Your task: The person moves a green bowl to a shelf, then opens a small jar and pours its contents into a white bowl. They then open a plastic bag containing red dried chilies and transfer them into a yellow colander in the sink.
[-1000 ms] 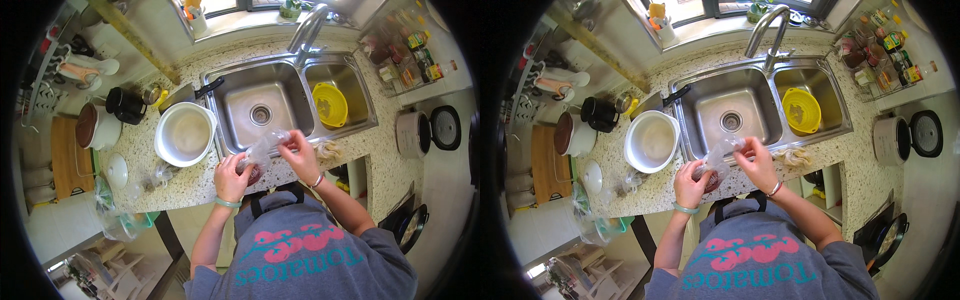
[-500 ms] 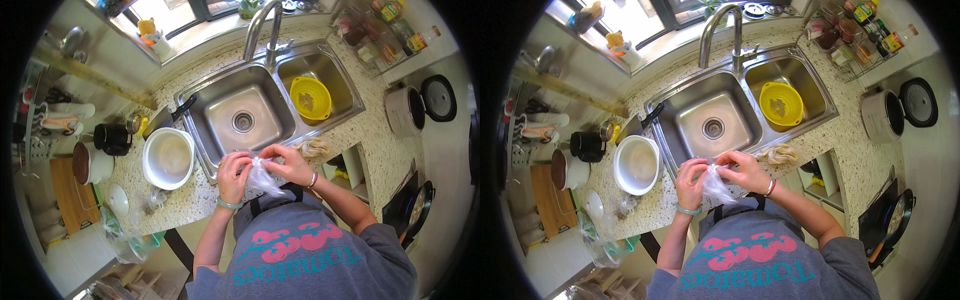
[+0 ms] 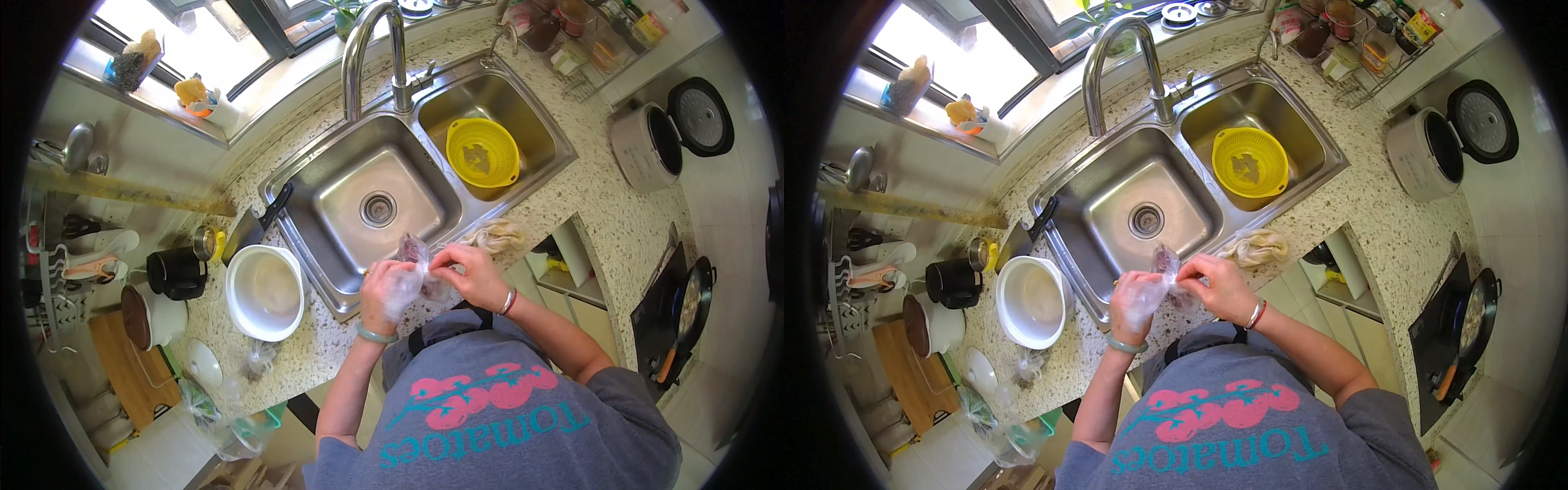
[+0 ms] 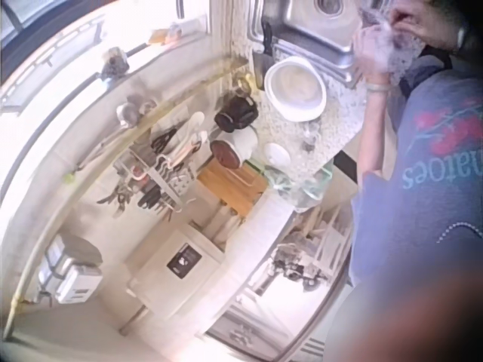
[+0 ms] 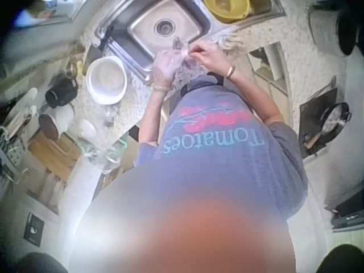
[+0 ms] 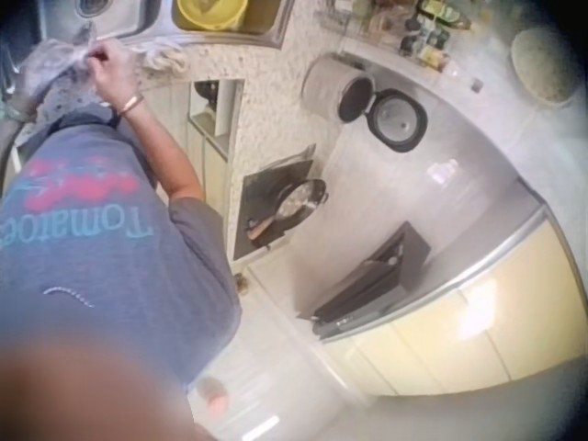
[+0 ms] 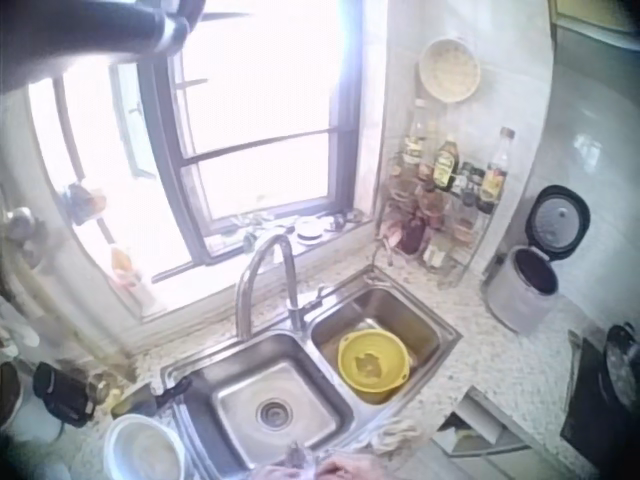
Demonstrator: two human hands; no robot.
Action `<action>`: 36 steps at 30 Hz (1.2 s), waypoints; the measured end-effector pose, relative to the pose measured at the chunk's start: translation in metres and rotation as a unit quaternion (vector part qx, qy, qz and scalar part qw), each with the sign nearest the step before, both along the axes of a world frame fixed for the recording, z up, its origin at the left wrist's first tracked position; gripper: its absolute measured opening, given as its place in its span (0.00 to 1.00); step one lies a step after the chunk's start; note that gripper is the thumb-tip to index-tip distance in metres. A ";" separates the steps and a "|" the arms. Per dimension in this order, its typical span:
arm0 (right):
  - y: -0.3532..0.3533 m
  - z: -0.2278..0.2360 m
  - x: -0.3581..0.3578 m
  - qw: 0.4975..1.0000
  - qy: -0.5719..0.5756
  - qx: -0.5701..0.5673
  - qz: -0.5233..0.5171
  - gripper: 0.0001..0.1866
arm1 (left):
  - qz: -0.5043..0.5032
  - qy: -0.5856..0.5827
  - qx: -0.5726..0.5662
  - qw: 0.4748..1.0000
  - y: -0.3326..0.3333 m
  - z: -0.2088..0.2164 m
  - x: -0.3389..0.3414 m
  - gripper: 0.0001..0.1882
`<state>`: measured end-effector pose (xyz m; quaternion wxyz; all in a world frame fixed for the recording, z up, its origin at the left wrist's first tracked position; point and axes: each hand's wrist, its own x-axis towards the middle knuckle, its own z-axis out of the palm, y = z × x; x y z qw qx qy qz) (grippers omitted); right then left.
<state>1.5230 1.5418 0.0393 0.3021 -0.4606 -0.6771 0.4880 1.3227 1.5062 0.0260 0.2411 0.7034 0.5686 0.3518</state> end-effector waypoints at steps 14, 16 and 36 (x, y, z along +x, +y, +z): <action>0.005 0.003 0.004 0.999 -0.047 -0.013 -0.009 0.06 | 0.069 -0.181 -0.076 0.978 0.006 0.007 0.006 0.03; 0.004 0.004 0.006 0.997 -0.062 -0.020 -0.044 0.06 | 0.103 -0.199 -0.121 0.967 -0.001 -0.005 0.002 0.04; 0.000 -0.001 0.014 0.968 0.112 -0.167 -0.148 0.12 | 0.067 -0.372 -0.155 0.913 0.000 0.001 0.026 0.06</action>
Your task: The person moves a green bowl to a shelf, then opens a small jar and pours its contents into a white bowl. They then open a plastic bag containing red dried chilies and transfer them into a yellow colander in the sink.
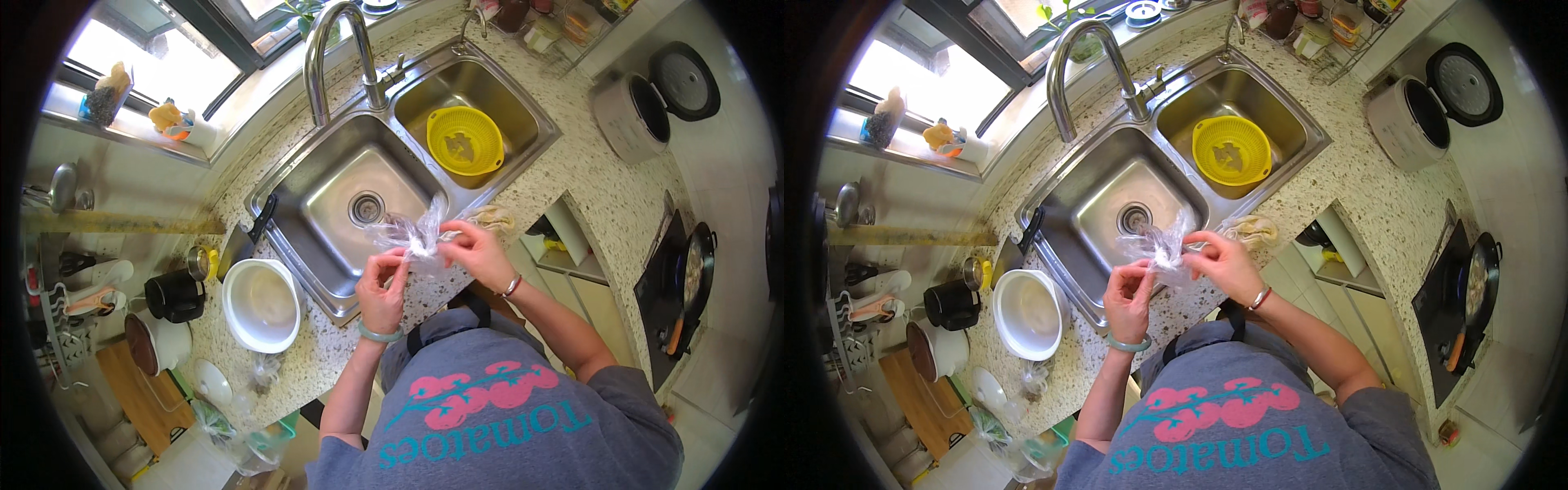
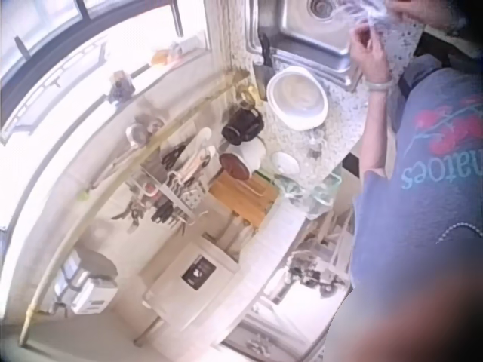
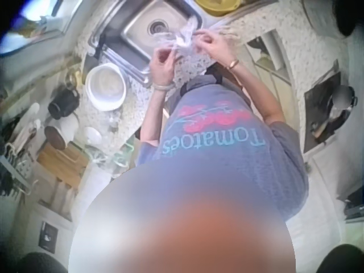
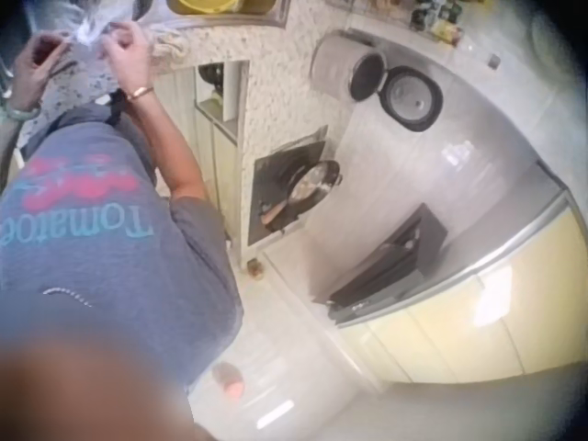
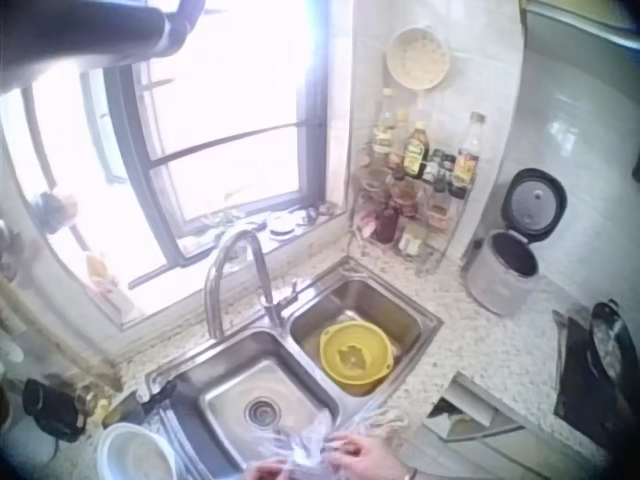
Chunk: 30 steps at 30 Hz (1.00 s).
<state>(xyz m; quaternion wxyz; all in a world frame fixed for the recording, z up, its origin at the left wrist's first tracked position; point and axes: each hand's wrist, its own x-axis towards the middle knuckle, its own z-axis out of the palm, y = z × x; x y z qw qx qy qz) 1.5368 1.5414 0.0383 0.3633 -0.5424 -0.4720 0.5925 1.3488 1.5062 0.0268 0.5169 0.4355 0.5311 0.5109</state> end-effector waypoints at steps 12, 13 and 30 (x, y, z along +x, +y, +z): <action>0.000 -0.007 0.001 0.986 -0.093 0.124 -0.061 0.04 | 0.033 0.161 0.078 0.983 0.001 0.012 -0.014 0.04; 0.000 -0.014 0.002 0.992 -0.048 0.089 -0.074 0.04 | 0.021 0.131 0.060 0.989 0.001 0.008 -0.012 0.04; 0.008 0.013 0.004 0.878 -0.287 0.358 0.133 0.12 | -0.108 0.301 0.168 0.933 0.006 -0.004 -0.001 0.08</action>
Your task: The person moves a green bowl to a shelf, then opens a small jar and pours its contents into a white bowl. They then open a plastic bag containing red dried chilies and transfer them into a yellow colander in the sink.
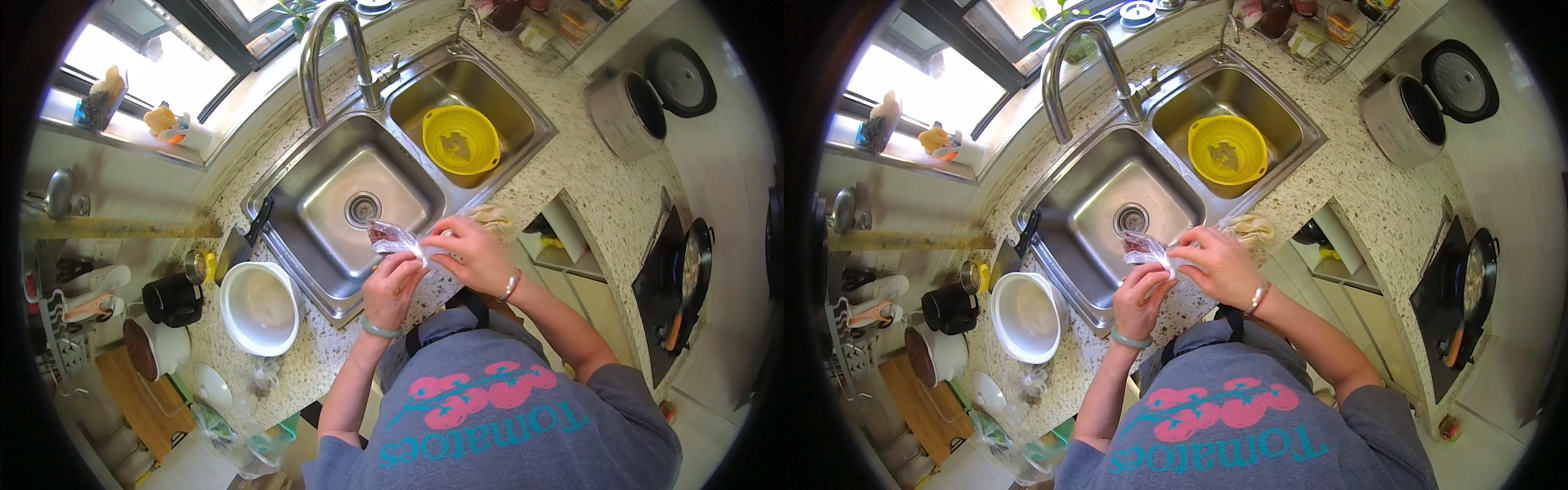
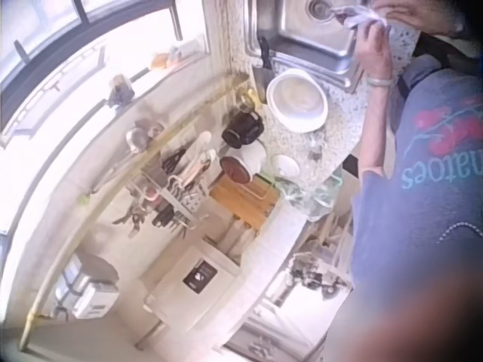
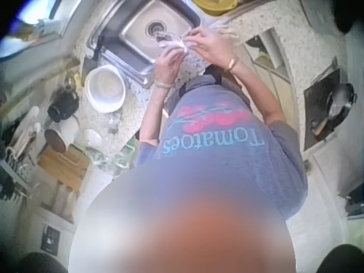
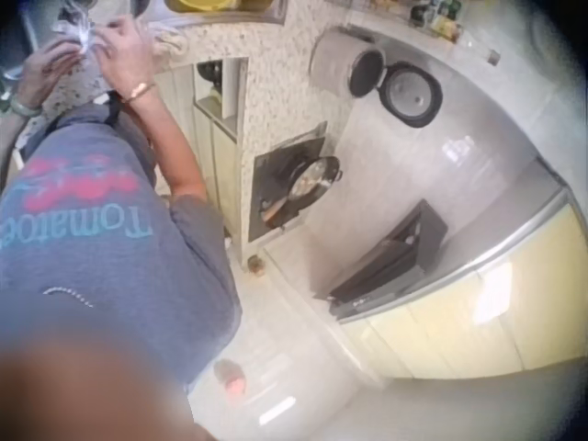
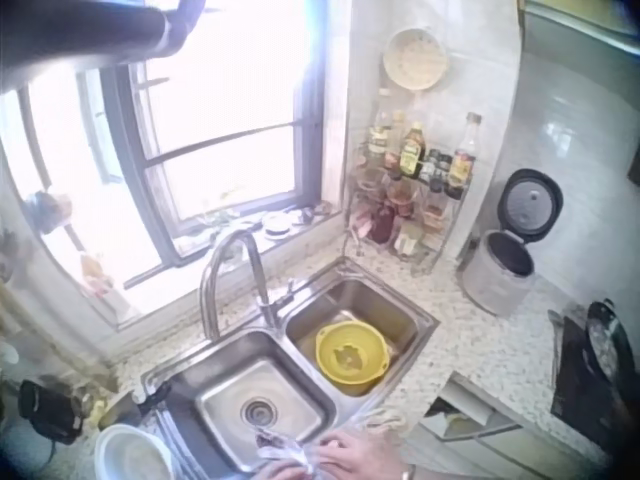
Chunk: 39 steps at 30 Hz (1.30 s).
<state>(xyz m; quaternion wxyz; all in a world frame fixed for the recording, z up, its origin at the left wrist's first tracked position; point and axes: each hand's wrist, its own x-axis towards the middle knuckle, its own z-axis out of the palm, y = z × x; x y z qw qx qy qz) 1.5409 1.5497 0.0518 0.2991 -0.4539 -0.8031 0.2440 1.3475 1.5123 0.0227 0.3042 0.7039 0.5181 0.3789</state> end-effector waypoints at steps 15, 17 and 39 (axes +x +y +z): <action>-0.019 -0.059 0.016 0.885 0.308 -0.299 -0.181 0.04 | 0.021 -0.032 -0.180 0.983 -0.012 -0.014 0.007 0.14; -0.019 -0.053 0.014 0.954 0.117 -0.212 -0.174 0.04 | -0.029 0.111 -0.133 0.984 -0.015 -0.022 0.009 0.11; -0.016 -0.036 0.039 0.983 0.029 -0.122 -0.138 0.16 | 0.055 -0.077 -0.238 0.967 -0.009 -0.006 0.012 0.15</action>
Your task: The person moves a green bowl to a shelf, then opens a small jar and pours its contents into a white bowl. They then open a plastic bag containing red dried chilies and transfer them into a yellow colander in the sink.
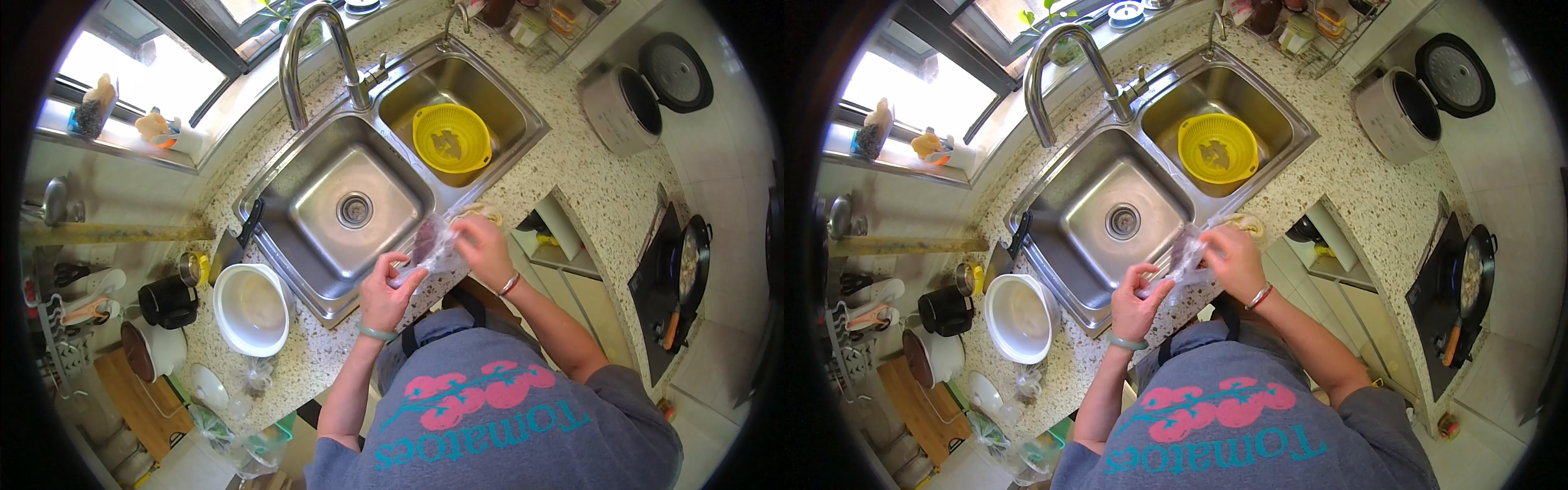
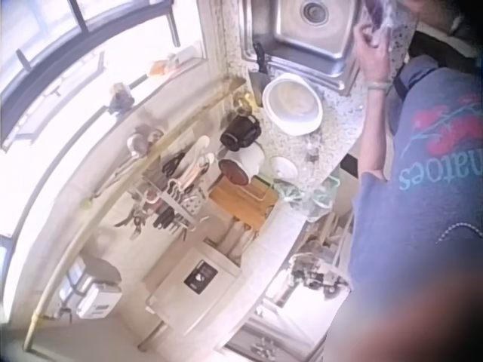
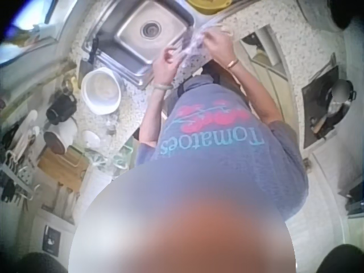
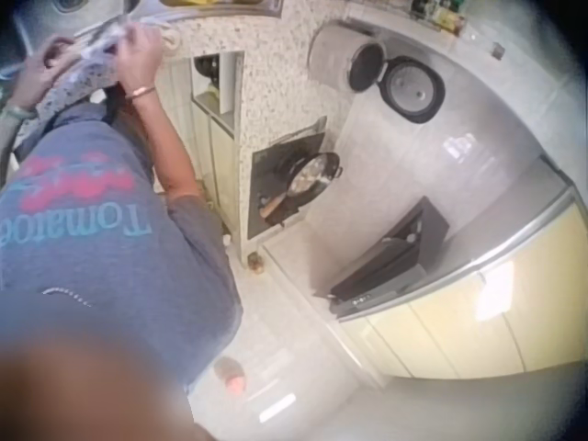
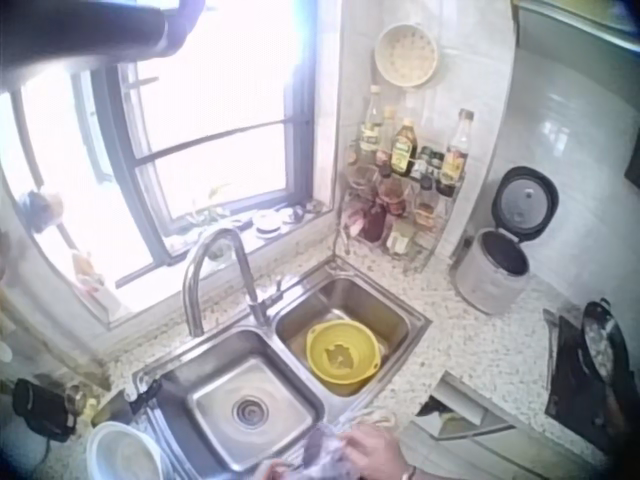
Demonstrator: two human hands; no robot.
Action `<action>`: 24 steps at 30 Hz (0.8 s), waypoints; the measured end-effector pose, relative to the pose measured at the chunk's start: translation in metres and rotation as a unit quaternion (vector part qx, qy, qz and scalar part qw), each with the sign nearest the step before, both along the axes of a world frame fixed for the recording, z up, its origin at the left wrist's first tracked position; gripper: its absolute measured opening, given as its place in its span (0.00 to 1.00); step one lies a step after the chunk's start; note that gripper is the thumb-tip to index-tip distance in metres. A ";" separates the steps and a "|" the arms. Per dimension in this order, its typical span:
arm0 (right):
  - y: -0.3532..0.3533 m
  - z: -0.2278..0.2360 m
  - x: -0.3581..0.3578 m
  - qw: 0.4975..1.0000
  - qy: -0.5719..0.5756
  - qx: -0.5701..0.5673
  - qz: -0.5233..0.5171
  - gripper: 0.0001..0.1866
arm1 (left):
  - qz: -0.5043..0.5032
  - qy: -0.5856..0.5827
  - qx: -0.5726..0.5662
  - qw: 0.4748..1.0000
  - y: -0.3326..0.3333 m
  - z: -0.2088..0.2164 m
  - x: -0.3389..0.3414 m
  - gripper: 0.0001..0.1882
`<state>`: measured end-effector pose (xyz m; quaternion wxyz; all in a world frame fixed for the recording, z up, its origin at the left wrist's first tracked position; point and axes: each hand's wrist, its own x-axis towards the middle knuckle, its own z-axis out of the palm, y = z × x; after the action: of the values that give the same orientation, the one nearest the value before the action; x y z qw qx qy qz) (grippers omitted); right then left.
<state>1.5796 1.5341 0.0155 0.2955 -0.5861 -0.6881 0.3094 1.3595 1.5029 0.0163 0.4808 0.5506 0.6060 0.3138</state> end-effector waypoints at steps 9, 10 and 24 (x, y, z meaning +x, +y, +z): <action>0.008 -0.008 0.028 0.889 0.376 -0.208 -0.159 0.14 | -0.018 0.108 0.057 0.992 -0.004 -0.012 -0.008 0.19; 0.007 0.004 0.022 0.946 0.265 -0.108 -0.153 0.14 | 0.003 0.064 0.047 0.997 -0.004 -0.017 -0.011 0.20; 0.009 -0.018 -0.004 0.967 -0.142 0.004 0.213 0.13 | 0.107 -0.209 -0.108 0.966 0.012 -0.003 0.004 0.24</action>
<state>1.5754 1.5434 -0.0022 0.1242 -0.4624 -0.8332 0.2766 1.3639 1.5147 0.0130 0.6171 0.3496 0.5777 0.4040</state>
